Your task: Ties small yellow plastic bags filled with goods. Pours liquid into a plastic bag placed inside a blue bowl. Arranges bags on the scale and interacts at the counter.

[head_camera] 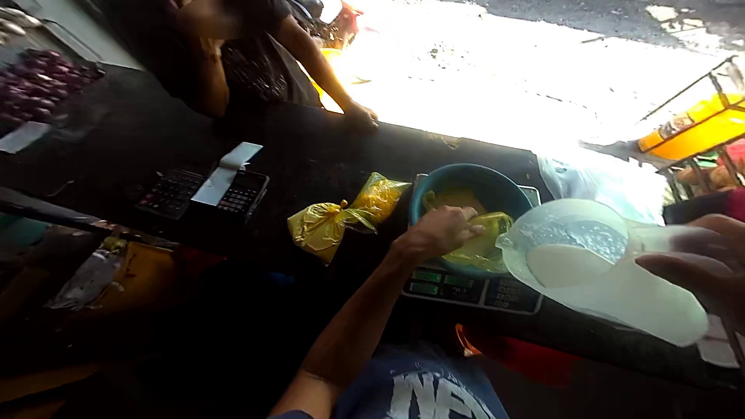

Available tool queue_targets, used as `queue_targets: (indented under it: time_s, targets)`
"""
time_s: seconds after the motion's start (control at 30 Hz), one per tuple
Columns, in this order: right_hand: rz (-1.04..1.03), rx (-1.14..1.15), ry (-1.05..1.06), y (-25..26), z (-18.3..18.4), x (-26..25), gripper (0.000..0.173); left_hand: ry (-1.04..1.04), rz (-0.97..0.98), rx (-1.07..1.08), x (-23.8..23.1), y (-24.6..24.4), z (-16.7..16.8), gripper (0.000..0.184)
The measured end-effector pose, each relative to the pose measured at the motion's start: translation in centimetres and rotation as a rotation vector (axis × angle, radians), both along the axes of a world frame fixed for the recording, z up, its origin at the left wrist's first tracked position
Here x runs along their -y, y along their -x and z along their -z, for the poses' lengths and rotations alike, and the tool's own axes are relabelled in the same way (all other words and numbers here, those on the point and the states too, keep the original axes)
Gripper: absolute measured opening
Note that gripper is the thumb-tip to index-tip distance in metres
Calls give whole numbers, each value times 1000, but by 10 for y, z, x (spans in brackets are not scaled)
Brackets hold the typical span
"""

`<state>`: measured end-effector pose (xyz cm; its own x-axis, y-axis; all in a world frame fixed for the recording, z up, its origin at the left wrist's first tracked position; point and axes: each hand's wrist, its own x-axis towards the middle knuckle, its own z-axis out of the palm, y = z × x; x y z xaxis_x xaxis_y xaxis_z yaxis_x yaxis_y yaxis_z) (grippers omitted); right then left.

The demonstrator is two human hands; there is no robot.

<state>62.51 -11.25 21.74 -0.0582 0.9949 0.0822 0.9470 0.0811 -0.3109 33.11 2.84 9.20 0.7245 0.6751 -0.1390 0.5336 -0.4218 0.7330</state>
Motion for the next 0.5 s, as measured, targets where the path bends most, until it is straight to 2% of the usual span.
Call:
queue_targets:
  time_s: [0.07, 0.13, 0.2, 0.5]
  targets:
    - [24, 34, -99, 0, 5, 1, 70, -38, 7, 34, 1, -4, 12, 36]
    - [6, 48, -144, -1, 6, 2, 62, -47, 23, 23, 2, -8, 16, 34]
    - [-8, 62, -128, -1, 5, 3, 56, -55, 17, 7, 5, -9, 14, 30]
    - [-26, 122, -89, -1, 4, 4, 58, -54, 15, 13, 7, -11, 13, 17]
